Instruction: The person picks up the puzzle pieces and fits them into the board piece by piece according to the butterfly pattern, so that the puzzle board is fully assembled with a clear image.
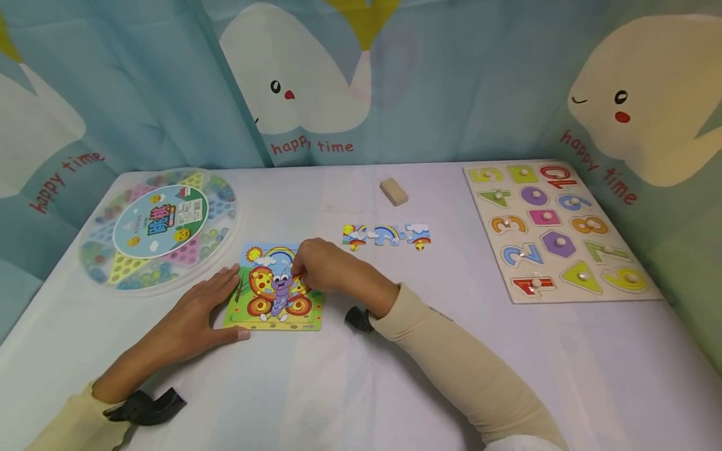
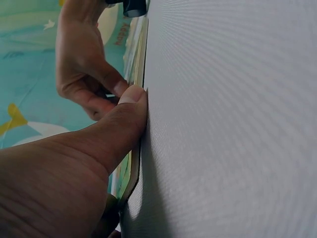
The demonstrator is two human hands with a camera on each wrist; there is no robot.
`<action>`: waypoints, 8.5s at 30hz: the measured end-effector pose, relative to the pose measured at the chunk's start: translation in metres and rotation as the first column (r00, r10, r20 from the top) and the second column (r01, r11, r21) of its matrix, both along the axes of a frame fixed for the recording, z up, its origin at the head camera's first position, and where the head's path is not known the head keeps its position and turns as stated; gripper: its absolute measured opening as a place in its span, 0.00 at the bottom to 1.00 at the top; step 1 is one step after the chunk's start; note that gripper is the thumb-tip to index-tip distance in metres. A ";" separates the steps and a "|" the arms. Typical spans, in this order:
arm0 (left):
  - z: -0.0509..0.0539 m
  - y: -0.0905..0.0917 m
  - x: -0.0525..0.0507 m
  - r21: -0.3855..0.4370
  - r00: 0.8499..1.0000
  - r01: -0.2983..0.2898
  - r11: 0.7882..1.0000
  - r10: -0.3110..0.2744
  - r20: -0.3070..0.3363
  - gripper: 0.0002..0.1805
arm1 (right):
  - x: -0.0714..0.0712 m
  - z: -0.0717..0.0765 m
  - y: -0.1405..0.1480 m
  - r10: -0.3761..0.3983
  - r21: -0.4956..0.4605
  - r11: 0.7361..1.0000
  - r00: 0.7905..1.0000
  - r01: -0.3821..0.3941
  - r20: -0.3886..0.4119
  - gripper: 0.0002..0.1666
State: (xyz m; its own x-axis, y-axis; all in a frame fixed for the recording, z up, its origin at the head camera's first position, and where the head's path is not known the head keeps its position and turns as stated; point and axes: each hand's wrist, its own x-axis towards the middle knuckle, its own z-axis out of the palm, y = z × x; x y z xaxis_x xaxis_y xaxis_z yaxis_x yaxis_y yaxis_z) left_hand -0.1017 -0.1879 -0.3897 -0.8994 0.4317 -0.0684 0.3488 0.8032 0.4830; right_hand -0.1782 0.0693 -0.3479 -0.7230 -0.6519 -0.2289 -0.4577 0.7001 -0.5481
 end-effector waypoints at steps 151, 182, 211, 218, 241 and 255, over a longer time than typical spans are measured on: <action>0.000 0.000 0.001 -0.005 1.000 -0.008 1.000 0.008 0.000 0.56 | -0.037 0.017 0.055 -0.450 -0.338 0.845 0.893 0.414 -0.031 0.14; 0.001 0.000 0.000 -0.011 1.000 -0.005 1.000 0.005 0.008 0.56 | -0.033 0.009 -0.001 -0.333 -0.400 0.861 0.943 0.315 0.026 0.13; 0.003 -0.001 0.002 0.018 1.000 0.012 1.000 -0.012 -0.011 0.55 | -0.024 0.001 -0.050 -0.178 -0.376 0.908 0.983 0.184 0.051 0.15; 0.002 -0.001 0.001 0.008 1.000 0.015 1.000 -0.015 -0.017 0.55 | -0.021 0.000 -0.056 -0.170 -0.338 0.927 0.985 0.163 0.008 0.14; 0.001 -0.001 0.001 0.019 1.000 0.014 1.000 -0.013 -0.022 0.55 | -0.019 0.000 -0.065 -0.156 -0.181 0.973 0.985 0.140 -0.077 0.19; 0.001 -0.001 -0.001 0.012 1.000 0.009 1.000 -0.009 0.001 0.56 | -0.020 -0.003 -0.066 -0.168 -0.088 0.983 0.985 0.164 -0.042 0.19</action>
